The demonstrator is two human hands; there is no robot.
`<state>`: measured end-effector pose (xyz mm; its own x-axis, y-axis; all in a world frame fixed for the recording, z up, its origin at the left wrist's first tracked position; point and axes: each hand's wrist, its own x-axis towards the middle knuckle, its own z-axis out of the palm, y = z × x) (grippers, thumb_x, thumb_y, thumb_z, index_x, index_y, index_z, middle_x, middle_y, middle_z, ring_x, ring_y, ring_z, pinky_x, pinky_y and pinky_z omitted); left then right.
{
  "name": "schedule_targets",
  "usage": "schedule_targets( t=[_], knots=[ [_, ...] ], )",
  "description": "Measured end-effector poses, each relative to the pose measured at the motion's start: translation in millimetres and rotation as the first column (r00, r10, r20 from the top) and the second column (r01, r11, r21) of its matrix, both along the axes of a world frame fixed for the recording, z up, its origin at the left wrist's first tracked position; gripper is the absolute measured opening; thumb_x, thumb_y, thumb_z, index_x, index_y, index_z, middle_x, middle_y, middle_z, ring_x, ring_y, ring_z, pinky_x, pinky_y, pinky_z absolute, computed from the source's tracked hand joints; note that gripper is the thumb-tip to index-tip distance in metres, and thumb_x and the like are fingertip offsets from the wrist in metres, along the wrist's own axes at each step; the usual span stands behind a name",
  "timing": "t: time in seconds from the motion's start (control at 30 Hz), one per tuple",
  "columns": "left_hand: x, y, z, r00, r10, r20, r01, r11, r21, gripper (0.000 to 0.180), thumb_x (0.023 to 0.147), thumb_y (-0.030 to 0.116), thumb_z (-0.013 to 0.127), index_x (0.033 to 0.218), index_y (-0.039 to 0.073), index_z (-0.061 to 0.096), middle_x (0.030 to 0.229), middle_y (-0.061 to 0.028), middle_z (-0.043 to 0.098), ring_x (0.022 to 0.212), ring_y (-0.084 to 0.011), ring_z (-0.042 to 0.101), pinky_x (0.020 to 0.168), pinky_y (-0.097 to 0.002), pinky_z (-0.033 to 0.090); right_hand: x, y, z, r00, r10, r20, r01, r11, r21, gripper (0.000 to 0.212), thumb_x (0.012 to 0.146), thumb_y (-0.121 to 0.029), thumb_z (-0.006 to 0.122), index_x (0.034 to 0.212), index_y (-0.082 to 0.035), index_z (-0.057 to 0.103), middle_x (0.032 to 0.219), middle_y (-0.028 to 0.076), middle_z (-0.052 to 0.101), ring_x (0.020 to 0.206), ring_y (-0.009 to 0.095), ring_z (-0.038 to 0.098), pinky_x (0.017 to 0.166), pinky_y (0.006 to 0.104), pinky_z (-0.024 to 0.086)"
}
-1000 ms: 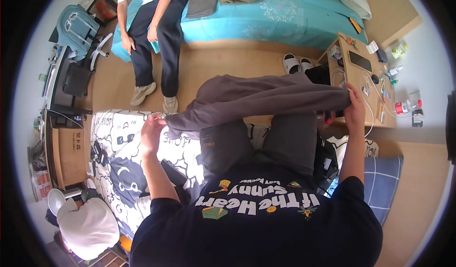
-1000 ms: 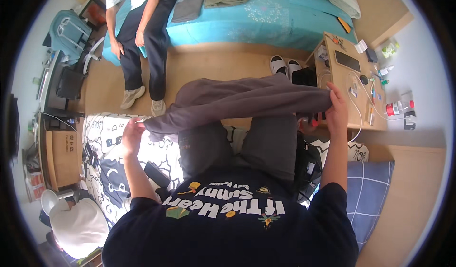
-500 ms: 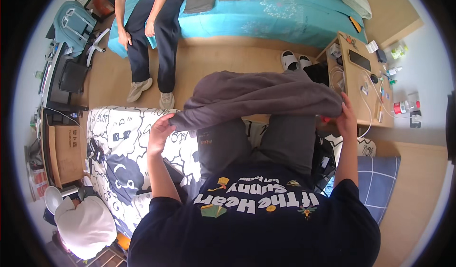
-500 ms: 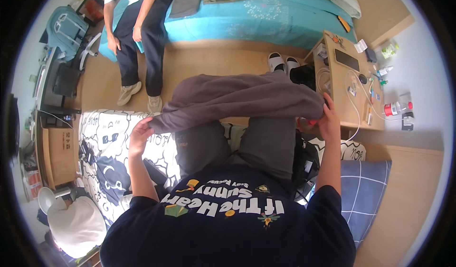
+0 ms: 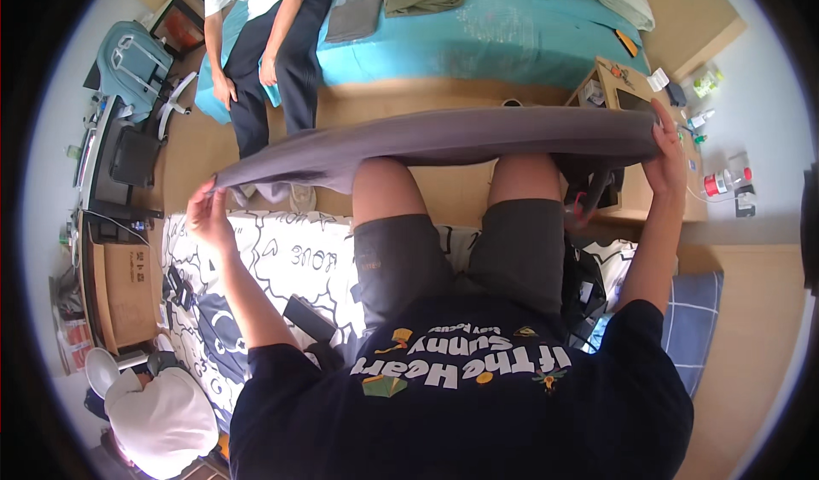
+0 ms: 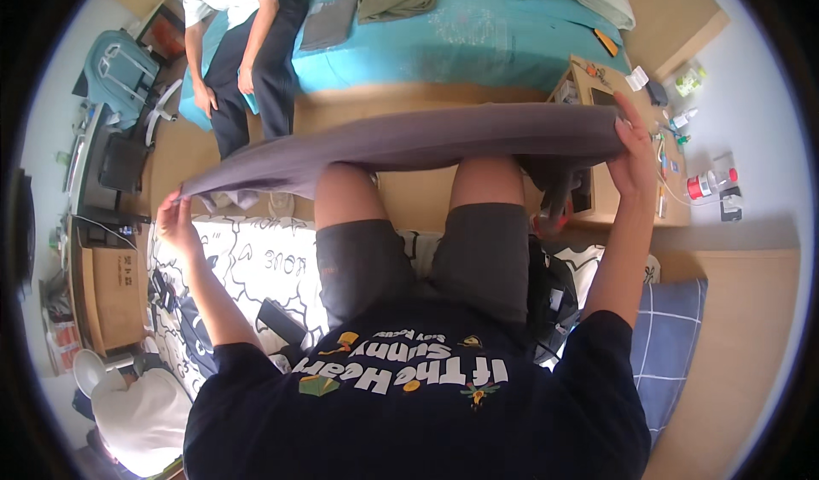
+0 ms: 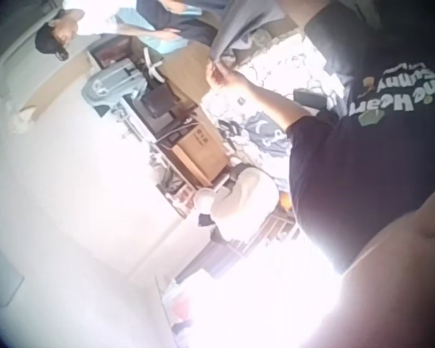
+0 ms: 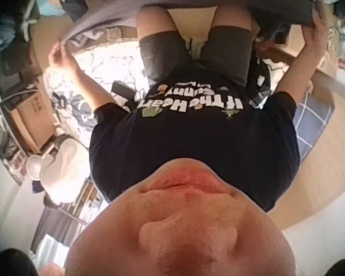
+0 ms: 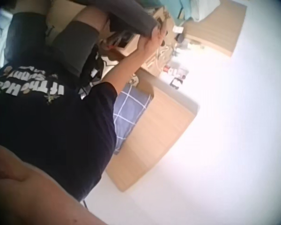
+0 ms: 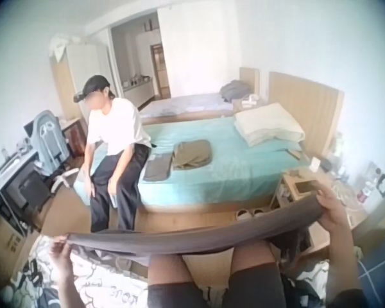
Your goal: Fold a grey t-shirt while sitting on a bed.
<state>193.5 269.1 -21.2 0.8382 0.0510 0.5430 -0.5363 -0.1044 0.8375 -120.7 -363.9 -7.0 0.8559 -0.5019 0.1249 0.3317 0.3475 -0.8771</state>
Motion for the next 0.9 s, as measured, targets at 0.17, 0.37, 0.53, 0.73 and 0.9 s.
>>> schedule_targets(
  t=[0.17, 0.37, 0.53, 0.73, 0.9],
  knots=[
    [26, -21, 33, 0.998, -0.040, 0.050, 0.038, 0.998, 0.053, 0.019, 0.084, -0.007, 0.065, 0.102, -0.002, 0.064, 0.098, -0.0096, 0.068, 0.091, -0.0131, 0.064, 0.087, -0.0249, 0.048, 31, 2, 32, 0.984, -0.043, -0.173, 0.015, 0.987, -0.161, 0.040, 0.091, -0.005, 0.056, 0.130, -0.001, 0.049, 0.111, 0.010, 0.062, 0.101, 0.018, 0.062, 0.089, 0.0301, 0.049],
    [23, -27, 32, 0.999, -0.018, 0.050, 0.019, 1.000, -0.018, 0.018, 0.084, -0.007, 0.065, 0.102, -0.002, 0.064, 0.100, -0.0098, 0.067, 0.093, -0.0142, 0.063, 0.087, -0.0258, 0.048, 21, 9, 22, 0.998, 0.054, -0.030, -0.054, 0.998, 0.017, 0.044, 0.089, -0.004, 0.057, 0.132, -0.001, 0.047, 0.114, 0.011, 0.061, 0.104, 0.019, 0.061, 0.092, 0.0309, 0.049],
    [-13, 1, -5, 0.997, -0.042, -0.060, 0.044, 0.998, 0.040, 0.020, 0.085, -0.008, 0.062, 0.103, -0.001, 0.062, 0.101, -0.0085, 0.065, 0.095, -0.0147, 0.061, 0.088, -0.0270, 0.048, -20, 24, -15, 0.927, 0.236, -0.292, -0.226, 0.972, 0.067, 0.055, 0.083, -0.002, 0.063, 0.135, -0.001, 0.043, 0.118, 0.013, 0.060, 0.107, 0.021, 0.060, 0.095, 0.0338, 0.048],
    [-61, 19, -69, 0.906, -0.061, -0.419, 0.095, 0.994, 0.060, 0.021, 0.085, -0.011, 0.057, 0.102, 0.001, 0.061, 0.098, -0.0066, 0.064, 0.091, -0.0130, 0.060, 0.085, -0.0256, 0.047, -57, 56, -78, 0.732, 0.409, -0.545, -0.237, 0.902, 0.360, 0.050, 0.081, -0.003, 0.065, 0.128, -0.002, 0.049, 0.117, 0.009, 0.061, 0.107, 0.021, 0.061, 0.093, 0.0351, 0.048],
    [-70, 17, -77, 0.848, -0.075, -0.525, 0.129, 0.989, 0.067, 0.014, 0.089, -0.003, 0.056, 0.102, 0.001, 0.061, 0.092, -0.0037, 0.062, 0.086, -0.0108, 0.057, 0.083, -0.0254, 0.044, -71, 68, -109, 0.675, 0.442, -0.590, -0.109, 0.852, 0.513, 0.031, 0.086, -0.010, 0.065, 0.116, -0.007, 0.056, 0.108, 0.003, 0.065, 0.099, 0.016, 0.062, 0.086, 0.0339, 0.048]
  ],
)
